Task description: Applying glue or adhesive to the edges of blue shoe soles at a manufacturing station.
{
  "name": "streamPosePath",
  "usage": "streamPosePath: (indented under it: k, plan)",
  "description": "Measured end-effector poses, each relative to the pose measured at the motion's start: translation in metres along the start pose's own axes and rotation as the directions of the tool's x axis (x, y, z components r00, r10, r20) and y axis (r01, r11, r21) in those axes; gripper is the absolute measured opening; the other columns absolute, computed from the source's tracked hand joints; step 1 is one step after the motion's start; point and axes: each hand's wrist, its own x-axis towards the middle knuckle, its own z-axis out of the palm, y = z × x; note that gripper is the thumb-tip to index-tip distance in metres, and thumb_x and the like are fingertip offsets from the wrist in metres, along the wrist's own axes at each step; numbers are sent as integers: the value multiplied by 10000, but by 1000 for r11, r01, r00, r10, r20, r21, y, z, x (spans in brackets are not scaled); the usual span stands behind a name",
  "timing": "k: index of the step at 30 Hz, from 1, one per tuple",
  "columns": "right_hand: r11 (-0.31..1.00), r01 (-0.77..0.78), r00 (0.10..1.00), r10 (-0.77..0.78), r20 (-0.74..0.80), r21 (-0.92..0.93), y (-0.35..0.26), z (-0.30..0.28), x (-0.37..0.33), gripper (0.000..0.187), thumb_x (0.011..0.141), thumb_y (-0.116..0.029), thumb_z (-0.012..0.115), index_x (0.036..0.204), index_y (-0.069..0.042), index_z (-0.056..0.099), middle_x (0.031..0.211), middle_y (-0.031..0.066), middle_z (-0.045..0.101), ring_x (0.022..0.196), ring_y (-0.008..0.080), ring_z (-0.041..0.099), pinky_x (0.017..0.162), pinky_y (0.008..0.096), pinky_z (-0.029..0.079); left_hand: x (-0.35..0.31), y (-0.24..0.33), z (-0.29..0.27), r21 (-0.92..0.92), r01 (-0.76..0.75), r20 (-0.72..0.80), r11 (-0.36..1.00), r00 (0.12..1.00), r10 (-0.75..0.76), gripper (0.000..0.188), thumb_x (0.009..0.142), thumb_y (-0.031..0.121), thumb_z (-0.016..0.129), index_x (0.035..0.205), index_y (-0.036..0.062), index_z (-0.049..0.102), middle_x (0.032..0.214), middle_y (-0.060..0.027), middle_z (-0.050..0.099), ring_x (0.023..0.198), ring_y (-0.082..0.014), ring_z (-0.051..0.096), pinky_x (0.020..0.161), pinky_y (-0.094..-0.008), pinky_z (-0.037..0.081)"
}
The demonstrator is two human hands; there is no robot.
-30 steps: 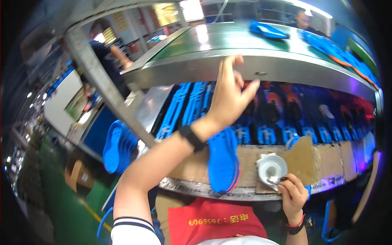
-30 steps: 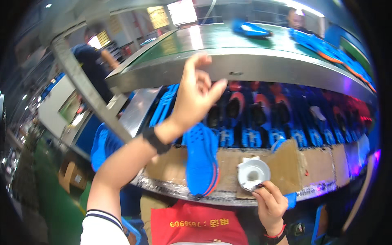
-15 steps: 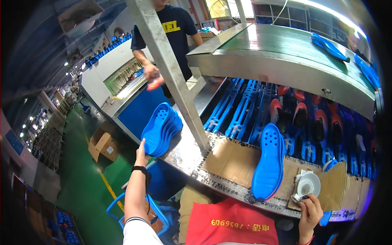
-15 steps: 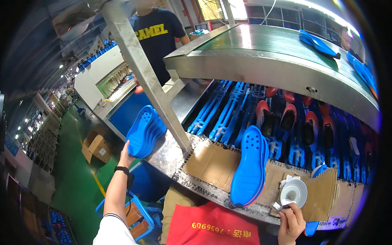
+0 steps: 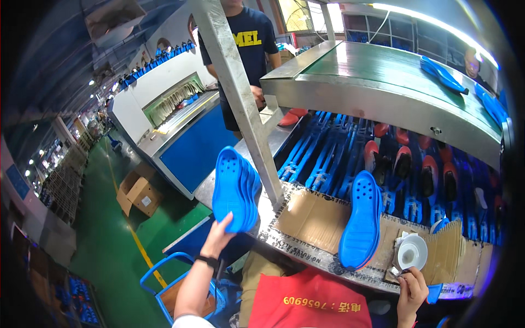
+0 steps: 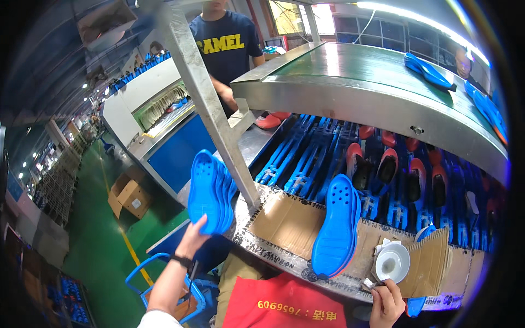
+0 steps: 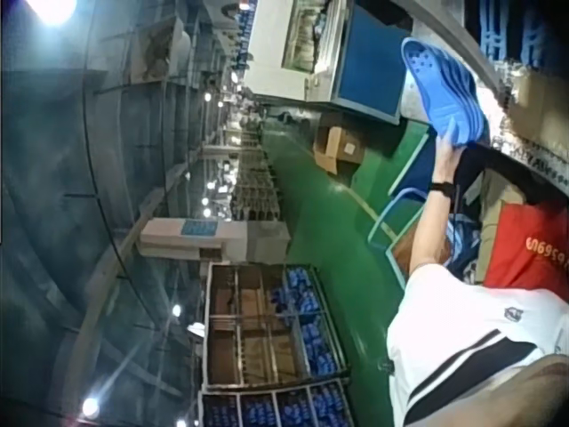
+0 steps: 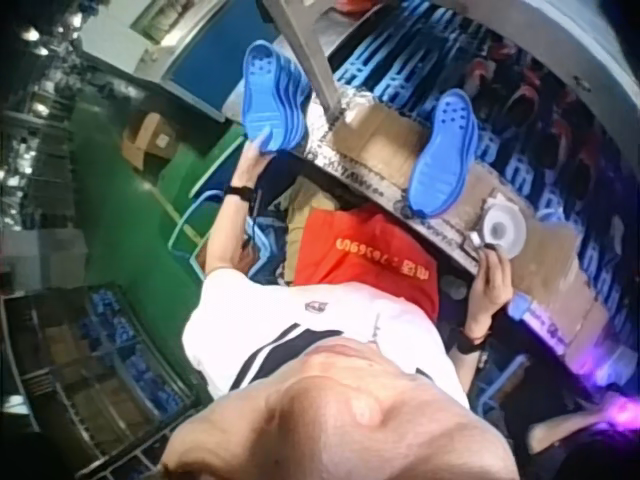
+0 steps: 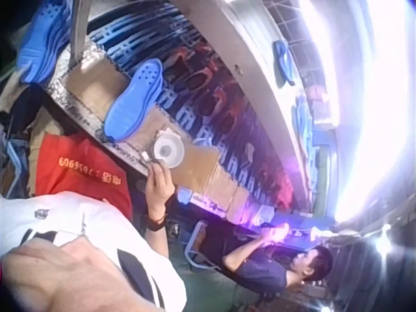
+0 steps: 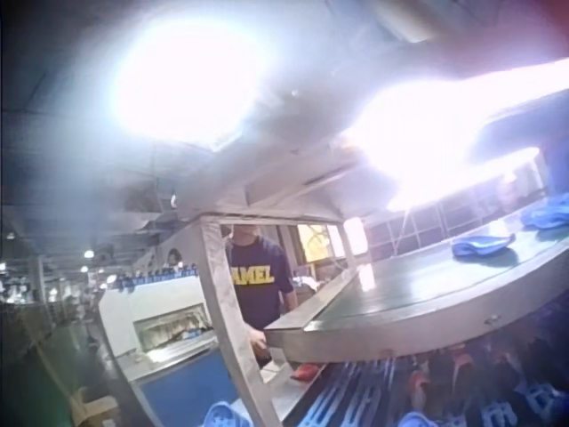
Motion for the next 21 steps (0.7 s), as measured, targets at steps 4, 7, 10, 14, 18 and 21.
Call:
streamPosePath:
  k: [4, 7, 10, 14, 18, 21]
  plan:
    - [1000, -15, 999, 15, 32, 7, 9, 2, 0, 121, 690, 86, 625, 781, 40, 560, 872, 156, 590, 673, 239, 571, 584, 287, 429, -85, -26, 4, 61, 14, -106, 998, 994, -7, 394, 835, 140, 636, 1178, 1, 501, 1103, -95, 583, 992, -205, 575, 846, -361, 485]
    - [1000, 21, 1000, -21, 12, 19, 21, 10, 2, 118, 696, 88, 623, 787, 41, 563, 864, 150, 591, 659, 222, 573, 572, 275, 433, -126, -29, 21, 19, 95, -104, 995, 990, -92, 399, 817, 120, 651, 1171, 4, 508, 1081, -84, 593, 979, -193, 582, 842, -356, 486]
    - [999, -23, 999, 22, 25, 45, 20, 13, 2, 153, 665, 84, 657, 788, 25, 589, 876, 166, 600, 671, 282, 597, 586, 311, 460, -132, -34, 50, 77, 188, -93, 979, 979, -181, 379, 824, 111, 646, 1163, 5, 513, 1071, -76, 597, 957, -171, 587, 832, -329, 485]
    - [996, -70, 996, 68, 51, 51, 16, 12, -3, 141, 676, 76, 662, 786, 23, 592, 881, 166, 604, 650, 270, 591, 566, 304, 453, -85, -55, 75, 75, 157, 27, 985, 987, -159, 393, 839, 141, 643, 1179, 9, 497, 1081, -66, 584, 958, -153, 572, 823, -319, 485]
    - [999, -48, 998, 48, 44, 1, 19, 10, -8, 139, 679, 65, 670, 788, 20, 595, 873, 161, 607, 619, 251, 582, 539, 294, 443, -45, -59, 107, 57, 150, -20, 987, 989, -150, 460, 840, 182, 647, 1231, 36, 454, 1110, -60, 568, 973, -162, 561, 794, -331, 488]
    - [998, -65, 997, 65, 43, 6, 19, 8, -9, 142, 681, 53, 681, 794, 17, 603, 868, 151, 613, 606, 233, 589, 529, 279, 444, -32, -52, 111, 276, 37, 18, 961, 999, -43, 577, 820, 317, 664, 1261, 39, 417, 1216, -125, 472, 1017, -245, 529, 835, -358, 454]
